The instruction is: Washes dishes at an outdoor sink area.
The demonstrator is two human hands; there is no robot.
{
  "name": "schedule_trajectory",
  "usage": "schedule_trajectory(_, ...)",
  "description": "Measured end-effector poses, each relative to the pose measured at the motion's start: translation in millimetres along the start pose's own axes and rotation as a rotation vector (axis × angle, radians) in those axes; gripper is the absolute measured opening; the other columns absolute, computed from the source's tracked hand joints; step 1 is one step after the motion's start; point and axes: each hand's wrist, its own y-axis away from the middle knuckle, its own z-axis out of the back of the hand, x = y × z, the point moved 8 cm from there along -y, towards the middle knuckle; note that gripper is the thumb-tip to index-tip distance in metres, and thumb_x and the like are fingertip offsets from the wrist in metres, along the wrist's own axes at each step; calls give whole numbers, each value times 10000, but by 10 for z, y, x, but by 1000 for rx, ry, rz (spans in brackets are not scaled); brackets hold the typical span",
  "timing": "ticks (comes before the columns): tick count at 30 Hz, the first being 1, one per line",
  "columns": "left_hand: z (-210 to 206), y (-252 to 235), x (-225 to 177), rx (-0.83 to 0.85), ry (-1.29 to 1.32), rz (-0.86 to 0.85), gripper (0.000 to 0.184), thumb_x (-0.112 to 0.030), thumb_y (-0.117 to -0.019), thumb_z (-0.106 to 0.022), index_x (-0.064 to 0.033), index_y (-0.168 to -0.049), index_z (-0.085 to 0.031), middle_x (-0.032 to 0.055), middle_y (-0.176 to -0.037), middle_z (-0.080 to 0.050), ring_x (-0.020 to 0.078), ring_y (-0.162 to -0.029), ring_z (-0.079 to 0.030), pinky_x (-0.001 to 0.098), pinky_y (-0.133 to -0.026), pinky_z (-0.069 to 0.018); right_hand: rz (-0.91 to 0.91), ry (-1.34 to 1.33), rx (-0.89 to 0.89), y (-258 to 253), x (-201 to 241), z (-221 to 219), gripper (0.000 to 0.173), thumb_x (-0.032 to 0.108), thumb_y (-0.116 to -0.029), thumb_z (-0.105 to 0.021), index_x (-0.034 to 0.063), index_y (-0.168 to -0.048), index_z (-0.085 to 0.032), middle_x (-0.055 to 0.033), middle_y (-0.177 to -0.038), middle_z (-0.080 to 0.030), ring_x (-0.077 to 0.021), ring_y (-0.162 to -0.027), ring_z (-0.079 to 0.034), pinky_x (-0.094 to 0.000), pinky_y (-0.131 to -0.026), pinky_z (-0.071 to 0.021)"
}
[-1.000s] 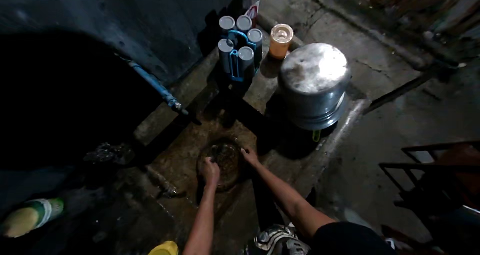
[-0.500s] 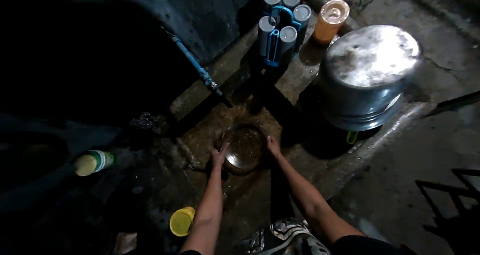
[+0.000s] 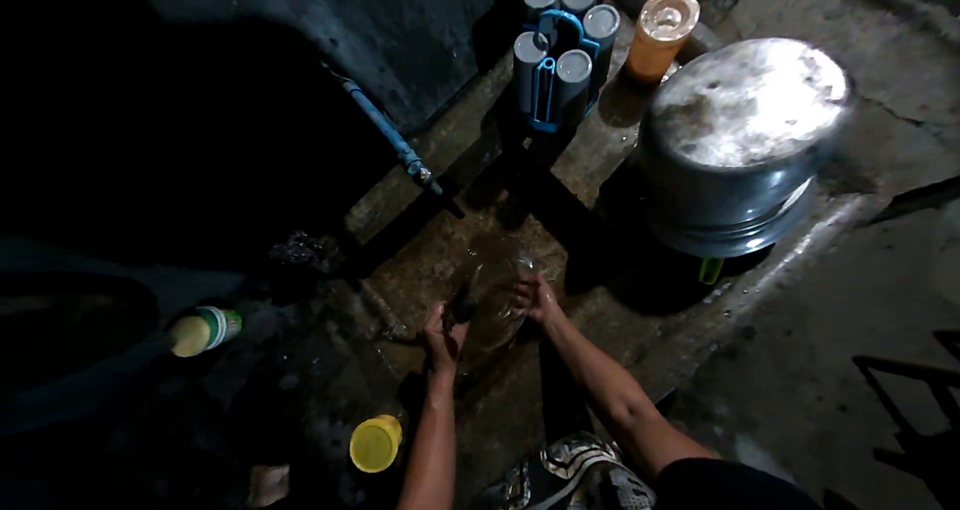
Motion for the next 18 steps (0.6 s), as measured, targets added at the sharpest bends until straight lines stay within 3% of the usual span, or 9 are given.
schedule_trajectory(2, 64, 25, -166, -9, -92, -99, 299, -160, -767, -816, 80, -898, -696, 186, -830, -704, 228, -747, -693, 373, -730, -575, -25, -53, 4, 23, -75, -31, 612, 571, -1068, -264, 99, -1362, -519, -163, -1252, -586, -319, -1065, -586, -536, -857, -493)
schedule_trajectory(4, 72, 68, -247, -3, -113, -141, 312, -174, -747, -821, 71, -897, -700, 175, -825, -708, 212, -740, -697, 351, -717, -579, -42, -97, -17, 37, -122, -42, 519, 525, -1063, -320, 98, -1270, -533, -129, -1108, -573, -275, -935, -573, -477, -774, -499)
schedule_trajectory(9, 3, 189, -367, 56, -68, -38, 434, -214, -797, -790, 91, -1081, -668, 185, -920, -714, 207, -811, -702, 354, -770, -581, -12, -262, 44, 57, -81, -98, 354, 462, -1029, -397, 136, -1040, -534, -64, -839, -583, -193, -712, -599, -386, -594, -528)
schedule_trajectory(12, 20, 212, -508, 61, -49, -6, 485, -245, -803, -787, 96, -1121, -654, 188, -954, -711, 169, -845, -695, 319, -803, -572, -38, -237, 132, 56, -111, -127, 450, 496, -1031, -384, 118, -1227, -531, -128, -1073, -617, -264, -937, -617, -472, -743, -536)
schedule_trajectory(18, 38, 109, -710, 64, -18, -162, 550, -370, -782, -787, 83, -1070, -672, 143, -900, -715, 88, -794, -684, 243, -756, -569, -89, -220, 239, 137, -105, -244, 542, 570, -1016, -291, 135, -1226, -538, -116, -1097, -631, -268, -977, -621, -499, -782, -529)
